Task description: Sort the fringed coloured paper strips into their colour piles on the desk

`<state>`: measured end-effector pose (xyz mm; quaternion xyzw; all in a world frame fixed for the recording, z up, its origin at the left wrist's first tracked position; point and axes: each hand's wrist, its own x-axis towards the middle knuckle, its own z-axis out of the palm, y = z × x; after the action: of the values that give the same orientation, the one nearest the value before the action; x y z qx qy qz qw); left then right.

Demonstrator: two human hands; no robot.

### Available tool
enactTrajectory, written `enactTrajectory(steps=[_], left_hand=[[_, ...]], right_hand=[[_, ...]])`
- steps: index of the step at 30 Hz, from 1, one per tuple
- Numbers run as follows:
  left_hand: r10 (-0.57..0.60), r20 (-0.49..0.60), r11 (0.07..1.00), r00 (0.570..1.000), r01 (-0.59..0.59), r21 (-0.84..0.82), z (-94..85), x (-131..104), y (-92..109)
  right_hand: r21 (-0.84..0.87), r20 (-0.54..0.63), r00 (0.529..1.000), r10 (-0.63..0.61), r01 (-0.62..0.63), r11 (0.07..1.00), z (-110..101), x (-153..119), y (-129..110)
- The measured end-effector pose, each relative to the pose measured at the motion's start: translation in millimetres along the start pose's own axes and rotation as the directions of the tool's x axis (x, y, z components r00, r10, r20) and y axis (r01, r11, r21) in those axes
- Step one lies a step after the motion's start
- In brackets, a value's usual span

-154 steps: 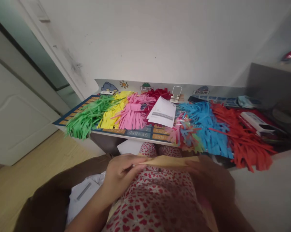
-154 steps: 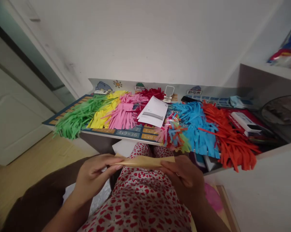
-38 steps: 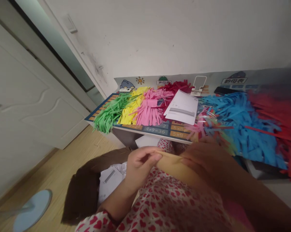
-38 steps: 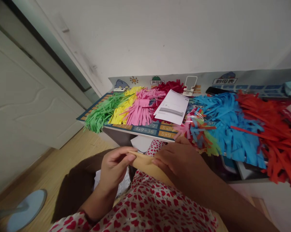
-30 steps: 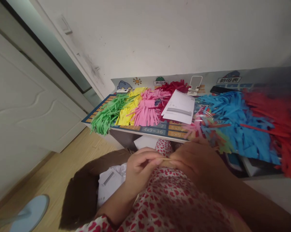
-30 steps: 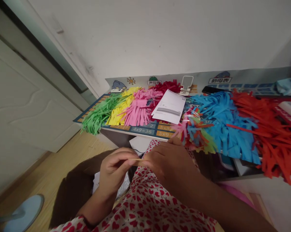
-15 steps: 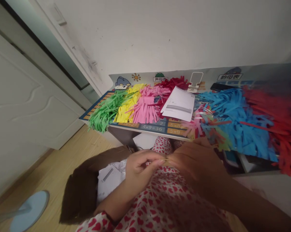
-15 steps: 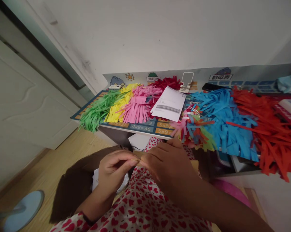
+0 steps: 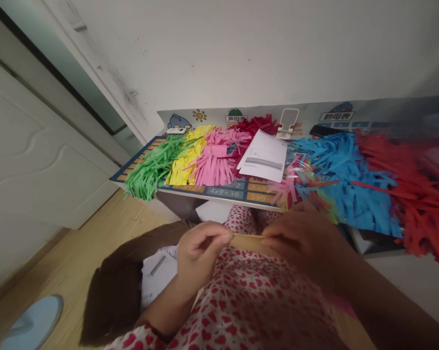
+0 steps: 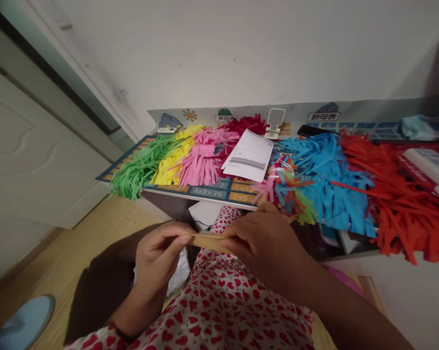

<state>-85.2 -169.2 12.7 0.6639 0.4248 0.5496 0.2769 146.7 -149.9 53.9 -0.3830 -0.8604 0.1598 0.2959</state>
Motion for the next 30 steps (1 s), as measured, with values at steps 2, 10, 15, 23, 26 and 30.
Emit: enactTrajectory(steps=[2,10,15,23,26,30], left_hand=[[-0.006,-0.002,1.0,1.0,0.006,-0.023,-0.3,-1,-2],[-0.077,0.149,0.979,0.986,0.104,-0.178,-0.6,5,1],[-0.003,0.303,0.996,0.953,0.031,-0.087,2.0,15,12],[-0.009,0.237,0.998,0.971,0.024,-0.064,6.4,14,13],[-0.017,0.223,0.998,0.975,0.031,-0.059,8.1,14,13],[-0.003,0.24,0.998,0.971,0.019,-0.062,8.8,14,14]], right_hand=[[-0.007,0.006,1.0,-0.008,0.008,1.0,0,0,1],[0.035,-0.055,0.996,-0.07,0.072,0.997,4,1,-1],[0.043,-0.041,0.996,-0.08,0.082,0.996,8,0,-5],[0.032,-0.168,0.973,-0.159,0.166,0.986,12,-1,-9],[0.043,-0.216,0.959,-0.181,0.195,0.98,12,-2,-10],[0.019,-0.219,0.958,-0.185,0.193,0.981,13,-3,-8]])
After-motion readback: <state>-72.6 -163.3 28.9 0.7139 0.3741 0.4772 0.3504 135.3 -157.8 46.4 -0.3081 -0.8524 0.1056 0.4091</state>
